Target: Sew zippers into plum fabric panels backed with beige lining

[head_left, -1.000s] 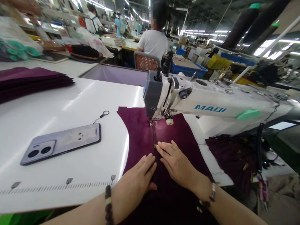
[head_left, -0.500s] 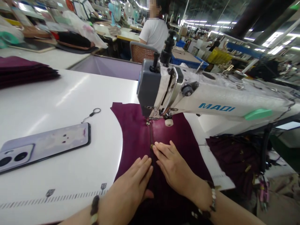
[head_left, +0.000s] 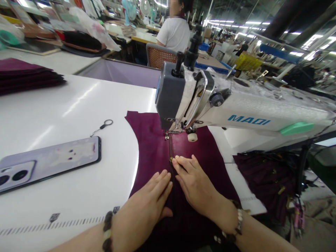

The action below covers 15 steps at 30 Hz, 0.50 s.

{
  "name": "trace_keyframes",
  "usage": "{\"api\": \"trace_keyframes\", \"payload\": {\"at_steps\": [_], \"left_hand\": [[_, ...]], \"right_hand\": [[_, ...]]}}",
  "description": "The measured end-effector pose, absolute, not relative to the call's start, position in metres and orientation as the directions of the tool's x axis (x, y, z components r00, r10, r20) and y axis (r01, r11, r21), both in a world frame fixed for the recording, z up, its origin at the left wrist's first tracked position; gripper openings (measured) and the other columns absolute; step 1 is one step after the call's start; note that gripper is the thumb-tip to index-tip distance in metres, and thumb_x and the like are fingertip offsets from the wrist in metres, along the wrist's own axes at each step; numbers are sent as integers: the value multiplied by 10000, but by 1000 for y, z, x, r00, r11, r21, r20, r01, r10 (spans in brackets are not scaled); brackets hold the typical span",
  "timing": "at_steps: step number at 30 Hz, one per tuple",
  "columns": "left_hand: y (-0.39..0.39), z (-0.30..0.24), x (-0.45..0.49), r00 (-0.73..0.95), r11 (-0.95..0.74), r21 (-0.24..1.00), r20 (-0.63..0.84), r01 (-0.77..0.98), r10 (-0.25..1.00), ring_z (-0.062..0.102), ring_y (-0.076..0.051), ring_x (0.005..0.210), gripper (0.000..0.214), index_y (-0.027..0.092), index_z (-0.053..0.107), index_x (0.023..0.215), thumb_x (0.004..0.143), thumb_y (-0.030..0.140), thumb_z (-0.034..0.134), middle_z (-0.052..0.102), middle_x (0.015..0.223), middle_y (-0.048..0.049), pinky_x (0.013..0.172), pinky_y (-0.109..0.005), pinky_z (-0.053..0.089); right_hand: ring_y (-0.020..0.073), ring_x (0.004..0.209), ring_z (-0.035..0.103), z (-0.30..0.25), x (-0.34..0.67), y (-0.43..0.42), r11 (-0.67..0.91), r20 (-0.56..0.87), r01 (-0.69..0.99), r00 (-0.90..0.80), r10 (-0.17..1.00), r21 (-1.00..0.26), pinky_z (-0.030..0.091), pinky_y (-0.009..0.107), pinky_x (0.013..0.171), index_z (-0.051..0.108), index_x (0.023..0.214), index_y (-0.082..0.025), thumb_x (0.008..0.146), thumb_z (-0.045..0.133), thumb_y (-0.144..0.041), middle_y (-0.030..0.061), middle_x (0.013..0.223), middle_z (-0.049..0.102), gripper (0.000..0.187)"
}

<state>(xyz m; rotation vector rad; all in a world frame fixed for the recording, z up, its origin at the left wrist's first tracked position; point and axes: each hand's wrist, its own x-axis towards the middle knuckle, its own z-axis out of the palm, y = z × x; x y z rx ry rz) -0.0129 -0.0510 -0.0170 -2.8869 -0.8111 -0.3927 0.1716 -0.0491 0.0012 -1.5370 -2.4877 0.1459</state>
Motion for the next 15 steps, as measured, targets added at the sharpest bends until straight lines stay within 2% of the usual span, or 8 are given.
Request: {"api": "trace_keyframes", "payload": {"at_steps": [5, 15], "left_hand": [[-45, -18, -12, 816, -857, -11, 311, 515, 487, 513, -276, 1119, 516, 47, 569, 1108, 799, 459, 545, 551, 1194, -177, 933, -370, 464], [-22, -19, -10, 839, -863, -77, 296, 498, 458, 504, -278, 1125, 505, 32, 559, 1112, 805, 432, 554, 549, 1194, -178, 960, -366, 431]], "right_hand": [[214, 1142, 408, -1, 170, -44, 441, 122, 880, -425, 897, -177, 297, 488, 1027, 420, 1272, -110, 868, 339, -122, 102, 1241, 477, 412], [231, 1111, 415, -4, 164, -22, 391, 140, 908, -371, 918, -154, 309, 481, 1021, 427, 1265, -81, 875, 355, -153, 133, 1201, 486, 403]]}}
